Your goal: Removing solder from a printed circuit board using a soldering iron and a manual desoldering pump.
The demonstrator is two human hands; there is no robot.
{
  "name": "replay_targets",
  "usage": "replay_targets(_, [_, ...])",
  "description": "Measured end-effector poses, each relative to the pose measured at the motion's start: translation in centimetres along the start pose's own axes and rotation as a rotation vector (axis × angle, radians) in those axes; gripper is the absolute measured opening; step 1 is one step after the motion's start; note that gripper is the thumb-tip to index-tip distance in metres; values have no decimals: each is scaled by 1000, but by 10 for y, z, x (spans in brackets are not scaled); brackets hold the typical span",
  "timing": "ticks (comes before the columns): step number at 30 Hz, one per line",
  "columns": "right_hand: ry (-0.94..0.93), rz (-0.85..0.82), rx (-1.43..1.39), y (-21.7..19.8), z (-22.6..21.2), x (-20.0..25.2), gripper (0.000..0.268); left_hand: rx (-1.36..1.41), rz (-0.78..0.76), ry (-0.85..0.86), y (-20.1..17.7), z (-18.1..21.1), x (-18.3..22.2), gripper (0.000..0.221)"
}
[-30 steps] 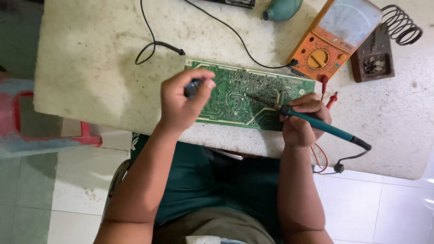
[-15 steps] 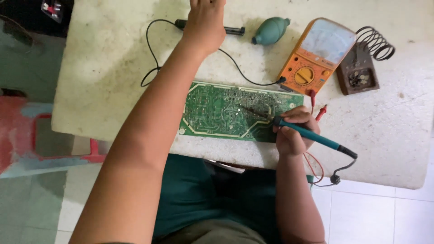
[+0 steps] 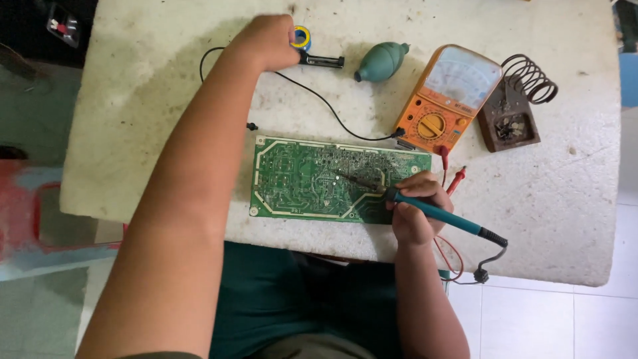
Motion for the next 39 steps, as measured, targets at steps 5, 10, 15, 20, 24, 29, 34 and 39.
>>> replay_targets(5, [-10,-5,0,0,2,0,12,-80,19,149,11,-6,6,47])
replay_targets(10, [-15,-1,11,-2,2,2,10,-231,50,259,21,-3,3,48])
replay_targets(15, [-25,-2,-42,-3,5,4,11,-436,84,231,29,12,22,35])
replay_targets(20, [-28,-14,-43,-6,6,5,10,-331,118,347,25,33,34,34])
replay_targets(24, [-12,-2,-46,-6,6,5,11,311,171,462,-29,62,100,19])
replay_targets(29, [-20,-8,-60,-4,6,3,11,1092,415,602,-58,26,177,16])
replay_targets(34, [-35,75,-164,-21,27,5,21,1208,405,696,-13,-55,240,57])
replay_targets(39, [-38,86,-155,-19,25,4,20,1428,287,438,30,-99,278,92])
Point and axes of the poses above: each hand's wrist, its own x-axis away from the middle knuckle, its own y-axis out of the palm, z = x × y, the point moved 4 cm from there along -x, towards the middle knuckle, and after that the axes turned 1 degree about x, right-handed, at the moved point
